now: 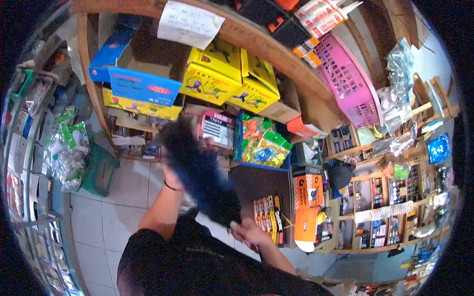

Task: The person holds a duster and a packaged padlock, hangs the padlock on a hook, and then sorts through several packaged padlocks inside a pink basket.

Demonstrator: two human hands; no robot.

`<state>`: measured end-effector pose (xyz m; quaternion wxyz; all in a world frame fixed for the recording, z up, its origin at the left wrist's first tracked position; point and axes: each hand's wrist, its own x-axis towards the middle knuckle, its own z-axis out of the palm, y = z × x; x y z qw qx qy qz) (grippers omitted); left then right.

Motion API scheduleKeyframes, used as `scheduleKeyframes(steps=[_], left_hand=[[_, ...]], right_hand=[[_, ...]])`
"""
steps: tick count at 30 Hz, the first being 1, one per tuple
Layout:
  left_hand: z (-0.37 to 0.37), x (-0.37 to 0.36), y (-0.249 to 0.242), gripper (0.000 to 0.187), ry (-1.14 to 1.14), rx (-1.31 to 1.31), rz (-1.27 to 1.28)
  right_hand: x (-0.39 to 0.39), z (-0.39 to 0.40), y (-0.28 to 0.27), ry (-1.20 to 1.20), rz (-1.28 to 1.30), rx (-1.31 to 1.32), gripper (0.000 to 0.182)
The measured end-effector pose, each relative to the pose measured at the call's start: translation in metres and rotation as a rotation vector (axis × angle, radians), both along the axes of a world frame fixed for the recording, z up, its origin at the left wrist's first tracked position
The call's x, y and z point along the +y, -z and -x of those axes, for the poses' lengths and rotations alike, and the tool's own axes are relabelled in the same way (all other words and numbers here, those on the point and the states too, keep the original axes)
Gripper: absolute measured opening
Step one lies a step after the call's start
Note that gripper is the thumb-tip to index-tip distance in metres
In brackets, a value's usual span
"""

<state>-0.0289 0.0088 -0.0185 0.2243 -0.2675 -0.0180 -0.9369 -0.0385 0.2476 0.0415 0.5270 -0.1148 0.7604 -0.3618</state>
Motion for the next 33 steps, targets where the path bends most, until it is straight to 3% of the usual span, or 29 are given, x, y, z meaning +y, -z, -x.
scheduleKeyframes(steps=[1, 2, 5, 6, 8, 10, 12, 14, 16, 18, 19, 20, 22, 23, 24, 26, 27, 28, 30, 31, 32, 33], left_hand=[[0.012, -0.011, 0.012, 0.06, 0.188, 0.01, -0.025], [0.015, -0.01, 0.026, 0.061, 0.202, -0.034, -0.002], [-0.006, 0.009, -0.003, 0.059, 0.065, -0.306, -0.024], [-0.006, 0.007, -0.026, 0.059, -0.073, -0.492, -0.264], [-0.017, 0.01, -0.03, 0.058, -0.073, -0.437, -0.111], [-0.01, 0.0, -0.005, 0.058, -0.022, -0.434, 0.149], [-0.014, -0.002, -0.018, 0.057, -0.039, -0.313, 0.175], [-0.02, 0.007, -0.053, 0.058, -0.173, -0.512, -0.196], [-0.011, 0.002, -0.027, 0.057, -0.219, -0.517, -0.221], [-0.01, -0.003, -0.016, 0.058, -0.059, -0.28, 0.084], [-0.007, -0.016, -0.016, 0.061, -0.001, -0.333, 0.178], [0.0, -0.013, -0.016, 0.061, -0.055, -0.22, 0.177], [-0.006, 0.005, -0.045, 0.055, -0.274, -0.382, 0.06], [0.0, 0.017, -0.076, 0.056, -0.452, -0.488, -0.003], [0.009, 0.015, -0.076, 0.058, -0.488, -0.607, 0.038], [0.02, 0.014, -0.082, 0.058, -0.496, -0.559, 0.099], [0.025, 0.007, -0.063, 0.066, -0.23, -0.149, 0.344], [0.031, -0.002, -0.06, 0.082, -0.29, -0.386, 0.329], [0.033, -0.011, -0.071, 0.086, -0.281, -0.71, 0.521], [0.034, 0.007, -0.086, 0.072, -0.356, -0.223, 0.497], [0.031, 0.011, -0.102, 0.067, -0.33, -0.449, 0.261], [0.038, 0.014, -0.112, 0.066, -0.425, -0.556, 0.176]], right_hand=[[0.004, 0.002, 0.001, -0.038, -0.031, -0.022, 0.04], [0.007, 0.006, 0.009, -0.022, -0.014, -0.028, 0.04], [0.012, 0.004, 0.02, 0.193, 0.108, 0.021, 0.033], [0.012, 0.003, 0.022, 0.266, 0.127, -0.062, 0.032], [0.019, 0.005, 0.029, 0.049, 0.077, -0.097, 0.032], [0.022, 0.008, 0.027, -0.019, 0.126, -0.119, 0.032], [0.021, 0.014, 0.028, -0.087, 0.173, -0.13, 0.033], [0.021, 0.019, 0.033, 0.163, 0.235, -0.207, 0.03], [0.023, 0.024, 0.039, 0.085, 0.253, -0.178, 0.03], [0.023, 0.027, 0.042, -0.17, 0.152, -0.096, 0.03], [0.021, 0.029, 0.037, -0.198, 0.15, -0.038, 0.032], [0.018, 0.033, 0.033, -0.205, 0.169, -0.034, 0.032], [0.016, 0.041, 0.027, -0.015, 0.218, -0.065, 0.031], [0.02, 0.049, 0.044, 0.031, 0.314, -0.139, 0.031], [0.021, 0.053, 0.039, 0.021, 0.335, -0.141, 0.031], [0.022, 0.064, 0.03, -0.221, 0.317, -0.052, 0.031], [0.026, 0.072, 0.055, -0.239, 0.441, -0.182, 0.032], [0.023, 0.079, 0.05, -0.249, 0.471, -0.19, 0.032], [0.02, 0.09, 0.036, -0.275, 0.326, 0.061, 0.033], [0.015, 0.093, 0.051, -0.19, 0.34, 0.119, 0.035], [0.014, 0.095, 0.061, -0.032, 0.411, 0.02, 0.036], [0.01, 0.099, 0.049, -0.066, 0.409, -0.004, 0.034]])
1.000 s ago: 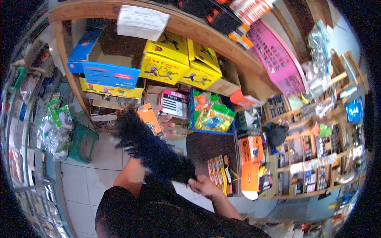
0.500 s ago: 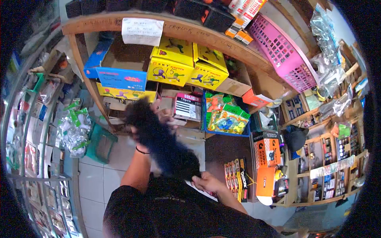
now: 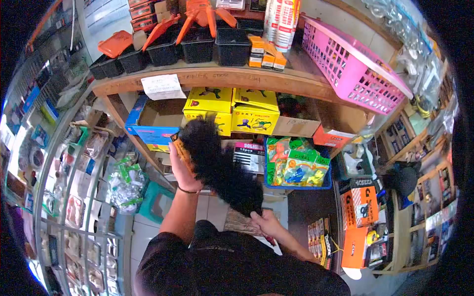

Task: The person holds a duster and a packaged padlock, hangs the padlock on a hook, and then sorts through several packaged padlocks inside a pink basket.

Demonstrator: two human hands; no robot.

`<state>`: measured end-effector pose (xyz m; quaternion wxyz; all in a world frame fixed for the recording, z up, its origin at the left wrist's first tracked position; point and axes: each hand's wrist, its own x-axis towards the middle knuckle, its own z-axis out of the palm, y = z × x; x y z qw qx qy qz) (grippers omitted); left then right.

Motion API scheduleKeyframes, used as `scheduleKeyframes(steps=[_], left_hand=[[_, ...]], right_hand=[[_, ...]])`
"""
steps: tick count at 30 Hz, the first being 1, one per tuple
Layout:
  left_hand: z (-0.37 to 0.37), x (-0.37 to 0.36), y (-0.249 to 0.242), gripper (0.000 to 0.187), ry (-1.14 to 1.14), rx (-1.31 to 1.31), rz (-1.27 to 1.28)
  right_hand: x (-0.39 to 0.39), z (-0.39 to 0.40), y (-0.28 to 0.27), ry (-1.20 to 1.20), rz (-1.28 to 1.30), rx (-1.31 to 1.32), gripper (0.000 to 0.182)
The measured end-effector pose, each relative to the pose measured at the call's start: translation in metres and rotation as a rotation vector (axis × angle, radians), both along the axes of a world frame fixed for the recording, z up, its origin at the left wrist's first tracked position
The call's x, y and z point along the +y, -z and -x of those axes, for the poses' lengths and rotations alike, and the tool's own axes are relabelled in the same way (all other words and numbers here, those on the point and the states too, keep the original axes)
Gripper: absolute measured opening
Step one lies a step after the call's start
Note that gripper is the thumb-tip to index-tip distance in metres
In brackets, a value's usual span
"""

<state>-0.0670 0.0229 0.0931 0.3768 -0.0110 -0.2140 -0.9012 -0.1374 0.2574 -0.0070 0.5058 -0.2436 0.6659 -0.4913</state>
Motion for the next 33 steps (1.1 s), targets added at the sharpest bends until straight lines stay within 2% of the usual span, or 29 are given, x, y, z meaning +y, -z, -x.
scheduleKeyframes(steps=[1, 2, 4, 5, 7, 8, 9, 11, 12, 13, 15, 17, 18, 19, 20, 22, 23, 25, 26, 27, 28, 29, 31, 32, 33], left_hand=[[0.009, 0.002, -0.007, 0.066, -0.125, -0.073, -0.071], [0.013, -0.003, -0.008, 0.066, -0.123, -0.081, -0.06], [0.018, -0.011, -0.008, 0.065, 0.311, 0.198, 0.326], [0.02, -0.011, -0.006, 0.065, 0.313, 0.19, 0.332], [0.022, 0.008, -0.023, 0.064, 0.329, 0.268, 0.329], [0.028, 0.018, -0.038, 0.065, -0.047, -0.014, 0.099], [0.032, 0.024, -0.049, 0.066, -0.058, -0.067, 0.006], [0.036, 0.008, -0.036, 0.068, 0.272, 0.08, 0.261], [0.04, 0.006, -0.038, 0.072, 0.266, 0.146, 0.37], [0.041, 0.003, -0.039, 0.076, 0.371, 0.156, 0.267], [0.038, 0.006, -0.04, 0.075, 0.276, 0.072, 0.278], [0.052, 0.015, -0.047, 0.069, -0.03, 0.0, 0.111], [0.048, 0.018, -0.048, 0.063, 0.135, 0.073, 0.144], [0.05, 0.012, -0.042, 0.063, 0.14, 0.075, 0.142], [0.054, 0.001, -0.029, 0.061, 0.194, 0.055, 0.336], [0.06, -0.009, -0.027, 0.06, 0.306, 0.02, 0.731], [0.062, -0.008, -0.026, 0.06, 0.313, 0.028, 0.735], [0.051, 0.02, -0.061, 0.057, 0.306, 0.205, -0.152], [0.055, 0.017, -0.053, 0.057, 0.269, 0.232, -0.111], [0.062, 0.003, -0.036, 0.057, 0.27, 0.236, -0.112], [0.069, -0.019, -0.014, 0.059, 0.467, 0.319, 0.201], [0.073, -0.031, -0.004, 0.061, 0.66, 0.396, 0.519], [0.068, -0.021, -0.016, 0.061, 0.709, 0.443, 0.482], [0.054, -0.001, -0.037, 0.059, 0.485, 0.317, 0.191], [0.048, 0.013, -0.048, 0.058, 0.258, 0.185, -0.096]], right_hand=[[-0.001, 0.003, -0.007, -0.037, -0.002, -0.012, 0.034], [0.0, 0.005, -0.002, -0.034, 0.008, -0.02, 0.034], [0.004, 0.008, 0.011, -0.233, 0.174, 0.271, 0.035], [0.008, 0.011, 0.013, -0.231, 0.182, 0.264, 0.035], [0.011, 0.017, 0.001, -0.039, 0.111, 0.16, 0.035], [0.012, 0.022, -0.016, 0.028, -0.104, 0.085, 0.035], [0.012, 0.017, -0.01, 0.034, -0.096, 0.072, 0.035], [0.005, 0.018, -0.001, 0.028, 0.197, 0.372, 0.037], [0.002, 0.011, -0.019, 0.023, 0.259, 0.411, 0.039], [-0.002, 0.012, -0.02, 0.032, 0.265, 0.419, 0.039], [-0.002, 0.009, -0.018, 0.148, 0.148, 0.153, 0.038], [-0.003, 0.006, -0.017, 0.131, 0.149, 0.189, 0.039], [-0.004, 0.005, -0.016, 0.112, 0.158, 0.223, 0.039], [-0.005, 0.004, -0.015, 0.094, 0.169, 0.256, 0.04], [-0.005, 0.004, -0.008, 0.103, 0.17, 0.257, 0.04], [-0.005, 0.005, 0.005, 0.088, 0.274, 0.571, 0.039], [-0.005, 0.007, 0.006, 0.097, 0.274, 0.577, 0.039], [-0.007, 0.009, -0.006, 0.204, -0.051, 0.281, 0.034], [-0.008, 0.008, -0.008, 0.206, -0.05, 0.286, 0.034], [-0.01, 0.005, -0.009, 0.132, 0.057, 0.356, 0.034], [-0.011, 0.003, -0.01, 0.056, 0.165, 0.423, 0.033], [-0.012, 0.002, -0.012, 0.055, 0.166, 0.424, 0.033], [-0.013, 0.0, -0.017, 0.185, 0.214, 0.473, 0.034], [-0.014, -0.003, -0.023, 0.291, 0.098, 0.202, 0.035], [-0.014, -0.003, -0.023, 0.291, 0.091, 0.199, 0.035]])
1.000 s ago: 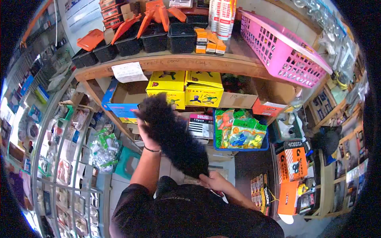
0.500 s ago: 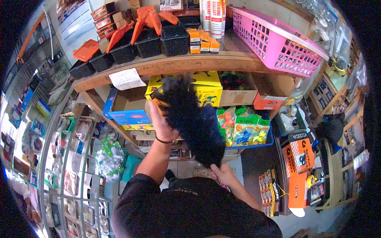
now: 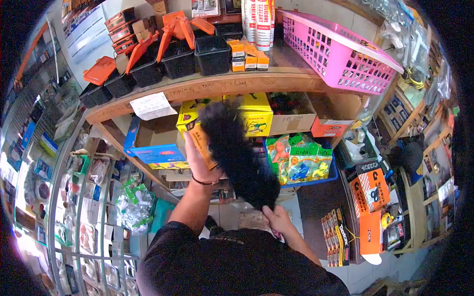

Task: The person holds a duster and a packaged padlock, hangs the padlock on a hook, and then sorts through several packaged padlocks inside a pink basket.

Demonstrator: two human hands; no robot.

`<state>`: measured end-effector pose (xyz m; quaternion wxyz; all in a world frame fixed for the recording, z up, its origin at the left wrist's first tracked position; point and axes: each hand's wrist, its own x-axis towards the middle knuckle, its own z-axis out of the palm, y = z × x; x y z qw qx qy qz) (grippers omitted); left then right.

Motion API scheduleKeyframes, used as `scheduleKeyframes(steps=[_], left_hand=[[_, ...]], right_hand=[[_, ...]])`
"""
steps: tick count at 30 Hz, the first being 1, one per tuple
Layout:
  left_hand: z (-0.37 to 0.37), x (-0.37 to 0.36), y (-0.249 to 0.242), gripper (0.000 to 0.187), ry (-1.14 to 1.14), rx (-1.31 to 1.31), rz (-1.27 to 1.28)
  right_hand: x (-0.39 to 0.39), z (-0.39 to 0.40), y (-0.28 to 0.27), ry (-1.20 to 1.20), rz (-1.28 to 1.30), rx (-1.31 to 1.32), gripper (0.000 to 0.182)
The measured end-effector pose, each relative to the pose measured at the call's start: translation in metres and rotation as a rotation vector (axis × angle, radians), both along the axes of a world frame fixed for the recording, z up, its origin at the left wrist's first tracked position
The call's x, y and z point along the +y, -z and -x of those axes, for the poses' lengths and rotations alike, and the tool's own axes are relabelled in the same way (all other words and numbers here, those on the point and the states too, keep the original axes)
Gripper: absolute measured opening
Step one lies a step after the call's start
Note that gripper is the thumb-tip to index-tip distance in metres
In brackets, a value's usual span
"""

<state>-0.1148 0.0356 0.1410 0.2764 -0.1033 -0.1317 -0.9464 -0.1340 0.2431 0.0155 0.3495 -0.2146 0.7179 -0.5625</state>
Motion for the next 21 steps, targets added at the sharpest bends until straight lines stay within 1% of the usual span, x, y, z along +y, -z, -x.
scheduleKeyframes(steps=[1, 2, 3, 4, 5, 6, 7, 8, 9, 10, 11, 12, 13, 14, 15, 16, 17, 18, 19, 20, 21], left_hand=[[0.003, 0.003, 0.001, 0.054, 0.002, 0.037, -0.027], [0.008, -0.006, 0.012, 0.054, 0.004, 0.032, -0.034], [0.016, -0.023, 0.034, 0.055, 0.111, 0.09, 0.239], [0.02, -0.03, 0.044, 0.056, 0.22, 0.148, 0.515], [0.021, -0.03, 0.055, 0.057, 0.107, 0.079, 0.566], [0.017, -0.027, 0.044, 0.056, 0.226, 0.134, 0.426], [0.01, -0.02, 0.037, 0.057, 0.162, 0.075, 0.306], [0.003, -0.01, 0.027, 0.057, 0.097, 0.015, 0.187], [0.002, 0.01, -0.001, 0.06, -0.035, -0.075, 0.007], [0.005, 0.003, 0.008, 0.06, -0.03, -0.076, 0.007], [0.012, -0.013, 0.029, 0.06, 0.148, 0.102, 0.235], [0.017, -0.021, 0.031, 0.062, 0.328, 0.282, 0.464], [0.025, -0.03, 0.03, 0.061, 0.458, 0.378, 0.489], [0.023, -0.027, 0.035, 0.061, 0.463, 0.383, 0.494], [0.008, -0.004, 0.012, 0.059, 0.253, 0.189, 0.244], [0.0, 0.009, 0.0, 0.057, 0.041, -0.007, -0.01], [0.001, 0.008, 0.004, 0.056, -0.033, -0.042, 0.041], [0.01, -0.004, 0.02, 0.056, -0.034, -0.041, 0.038], [0.022, -0.024, 0.043, 0.056, 0.213, 0.165, 0.268], [0.029, -0.036, 0.054, 0.055, 0.462, 0.371, 0.497], [0.03, -0.037, 0.054, 0.057, 0.508, 0.402, 0.482]], right_hand=[[0.0, 0.0, 0.001, -0.044, 0.039, 0.038, 0.035], [0.001, -0.001, 0.004, -0.087, 0.076, 0.075, 0.035], [0.006, 0.001, 0.015, -0.196, 0.009, 0.143, 0.034], [0.01, 0.0, 0.018, -0.191, 0.006, 0.135, 0.034], [0.012, -0.001, 0.019, -0.163, 0.029, 0.15, 0.034], [0.014, -0.002, 0.02, -0.137, 0.051, 0.168, 0.034], [0.014, -0.002, 0.018, -0.071, 0.075, 0.079, 0.033], [0.015, -0.003, 0.017, -0.068, 0.073, 0.076, 0.033], [0.015, -0.004, 0.018, -0.088, -0.001, 0.037, 0.033], [0.015, -0.006, 0.018, -0.108, -0.073, -0.001, 0.033], [0.016, -0.008, 0.018, -0.102, -0.07, 0.0, 0.033], [0.015, -0.012, 0.019, -0.09, -0.036, -0.01, 0.034], [0.015, -0.014, 0.02, -0.078, -0.001, -0.017, 0.035], [0.014, -0.015, 0.019, -0.068, 0.032, -0.023, 0.036], [0.013, -0.015, 0.013, -0.066, 0.034, -0.018, 0.036], [0.013, -0.016, 0.006, -0.038, 0.012, -0.063, 0.037], [0.013, -0.016, 0.002, -0.009, -0.012, -0.109, 0.038], [0.015, -0.015, 0.007, -0.01, -0.015, -0.108, 0.038], [0.018, -0.014, 0.018, -0.123, 0.002, 0.023, 0.039], [0.019, -0.013, 0.023, -0.234, 0.019, 0.154, 0.039], [0.021, -0.015, 0.018, -0.233, 0.017, 0.151, 0.039]])
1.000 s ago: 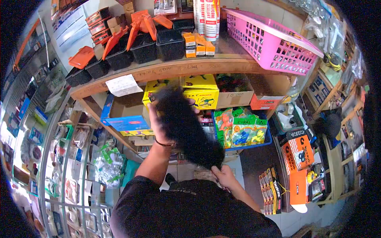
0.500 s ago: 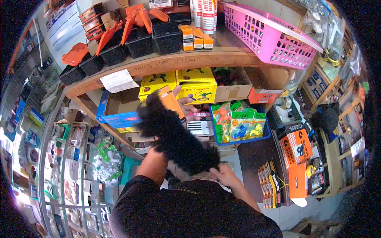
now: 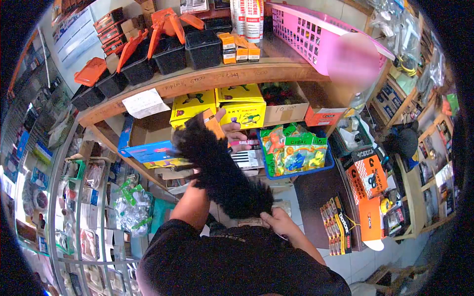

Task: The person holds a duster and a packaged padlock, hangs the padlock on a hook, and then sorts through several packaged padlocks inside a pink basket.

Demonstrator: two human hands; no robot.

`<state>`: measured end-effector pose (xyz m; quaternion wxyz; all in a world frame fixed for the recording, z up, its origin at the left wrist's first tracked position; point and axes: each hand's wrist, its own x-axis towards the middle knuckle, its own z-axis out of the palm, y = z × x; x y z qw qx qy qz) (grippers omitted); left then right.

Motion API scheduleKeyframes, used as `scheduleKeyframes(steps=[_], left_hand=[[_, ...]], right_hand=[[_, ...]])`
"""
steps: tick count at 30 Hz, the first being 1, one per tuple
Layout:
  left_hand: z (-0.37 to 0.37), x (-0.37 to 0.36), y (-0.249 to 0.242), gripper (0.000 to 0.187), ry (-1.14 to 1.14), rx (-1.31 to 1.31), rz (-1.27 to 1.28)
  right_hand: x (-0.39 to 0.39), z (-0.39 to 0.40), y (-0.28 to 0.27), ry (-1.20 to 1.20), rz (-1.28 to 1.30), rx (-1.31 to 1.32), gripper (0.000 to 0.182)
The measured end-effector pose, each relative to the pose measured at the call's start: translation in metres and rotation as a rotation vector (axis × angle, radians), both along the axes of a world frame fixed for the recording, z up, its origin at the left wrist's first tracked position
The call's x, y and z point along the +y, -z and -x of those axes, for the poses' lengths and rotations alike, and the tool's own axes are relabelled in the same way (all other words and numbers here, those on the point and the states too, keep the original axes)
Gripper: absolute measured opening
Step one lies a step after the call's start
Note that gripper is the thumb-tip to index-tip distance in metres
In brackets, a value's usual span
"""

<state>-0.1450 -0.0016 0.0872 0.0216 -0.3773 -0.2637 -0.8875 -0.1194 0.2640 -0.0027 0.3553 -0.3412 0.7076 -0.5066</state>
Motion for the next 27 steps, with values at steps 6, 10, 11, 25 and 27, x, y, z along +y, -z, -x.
scheduleKeyframes(steps=[6, 10, 11, 25, 27], left_hand=[[-0.022, 0.029, -0.017, 0.063, -0.288, -0.151, -0.074], [-0.023, 0.037, -0.03, 0.061, -0.338, -0.325, -0.232], [-0.029, 0.046, -0.039, 0.06, -0.558, -0.504, -0.422], [-0.018, 0.029, -0.016, 0.08, -0.133, -0.069, -0.097], [-0.041, 0.042, -0.025, 0.072, -0.339, -0.27, -0.219]], right_hand=[[0.005, -0.003, -0.012, -0.003, -0.111, -0.308, 0.035], [0.011, -0.005, 0.001, 0.15, 0.015, -0.418, 0.034], [0.012, -0.005, 0.006, 0.155, 0.018, -0.431, 0.034], [0.019, -0.006, 0.005, -0.021, -0.054, -0.262, 0.032], [0.016, -0.004, 0.005, 0.043, -0.005, -0.308, 0.031]])
